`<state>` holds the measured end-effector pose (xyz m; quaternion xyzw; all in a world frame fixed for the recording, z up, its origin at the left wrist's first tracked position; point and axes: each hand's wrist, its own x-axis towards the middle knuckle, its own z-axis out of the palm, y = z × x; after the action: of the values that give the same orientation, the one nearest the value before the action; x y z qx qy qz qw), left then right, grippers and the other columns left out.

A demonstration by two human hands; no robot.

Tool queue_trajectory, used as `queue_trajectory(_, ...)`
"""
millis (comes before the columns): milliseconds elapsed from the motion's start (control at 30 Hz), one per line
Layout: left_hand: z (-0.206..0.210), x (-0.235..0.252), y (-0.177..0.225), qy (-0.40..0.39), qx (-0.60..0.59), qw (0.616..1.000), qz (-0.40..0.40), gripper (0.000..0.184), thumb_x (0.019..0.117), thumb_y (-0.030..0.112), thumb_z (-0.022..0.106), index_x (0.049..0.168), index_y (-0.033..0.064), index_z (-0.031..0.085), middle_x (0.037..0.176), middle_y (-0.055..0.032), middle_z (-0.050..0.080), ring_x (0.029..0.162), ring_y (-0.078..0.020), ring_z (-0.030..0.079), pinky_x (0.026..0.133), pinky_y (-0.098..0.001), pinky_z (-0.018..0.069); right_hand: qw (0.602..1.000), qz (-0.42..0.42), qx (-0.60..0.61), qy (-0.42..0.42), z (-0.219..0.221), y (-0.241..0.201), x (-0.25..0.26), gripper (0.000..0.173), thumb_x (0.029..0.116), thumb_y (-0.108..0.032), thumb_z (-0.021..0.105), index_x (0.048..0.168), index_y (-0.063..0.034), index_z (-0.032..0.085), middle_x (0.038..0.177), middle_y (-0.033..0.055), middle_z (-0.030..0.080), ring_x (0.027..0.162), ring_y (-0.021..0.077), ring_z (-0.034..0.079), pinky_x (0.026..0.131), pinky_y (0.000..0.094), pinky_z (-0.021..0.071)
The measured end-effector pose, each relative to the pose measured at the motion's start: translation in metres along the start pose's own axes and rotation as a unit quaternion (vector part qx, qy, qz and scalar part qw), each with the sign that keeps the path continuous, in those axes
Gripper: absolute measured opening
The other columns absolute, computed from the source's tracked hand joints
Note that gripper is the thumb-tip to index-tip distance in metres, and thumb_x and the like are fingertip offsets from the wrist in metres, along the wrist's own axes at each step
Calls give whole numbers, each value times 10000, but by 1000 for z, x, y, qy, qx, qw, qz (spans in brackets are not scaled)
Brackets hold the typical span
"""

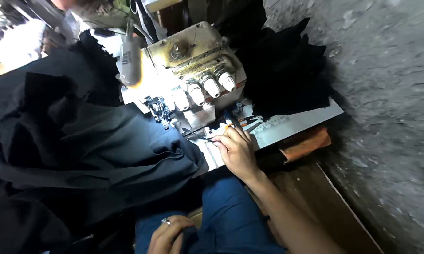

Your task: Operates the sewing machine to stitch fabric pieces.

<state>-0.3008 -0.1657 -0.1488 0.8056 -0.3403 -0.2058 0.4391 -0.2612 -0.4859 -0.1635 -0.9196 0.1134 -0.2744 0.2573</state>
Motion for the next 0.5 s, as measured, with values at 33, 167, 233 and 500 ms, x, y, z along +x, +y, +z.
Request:
queue_trajectory(33,-3,0,-2,5,15,1000,-1,265,944,-33,551,1043,72,773,1108,-32,759,1040,-109,715,934,-295,598,1000,9,-1,-1,-1,3,-3,165,970,-223,644,966,-200,808,945,-8,710,962,191,656,882,436,502)
queue_trajectory(167,-9,4,-8,-9,28,999,25,256,947,-21,561,1046,85,771,1104,-10,759,1038,-91,711,936,-279,595,999,33,-33,-4,2,0,5,126,928,-203,684,887,-196,803,927,-10,725,945,200,668,867,449,511)
queue_trajectory(233,-10,5,-7,-9,34,999,32,263,949,-19,566,1054,99,776,1104,2,758,1032,-82,710,933,-270,593,997,51,-31,-43,-2,-6,13,121,918,-181,686,885,-169,802,921,21,729,956,223,679,875,476,520)
queue_trajectory(500,1,-22,-9,-15,33,999,12,273,945,-8,572,1069,129,774,1107,9,755,1023,-87,711,932,-314,595,1000,-23,-15,-2,-1,-57,39,417,819,-292,846,1214,-195,754,1119,71,681,1054,263,654,845,465,568)
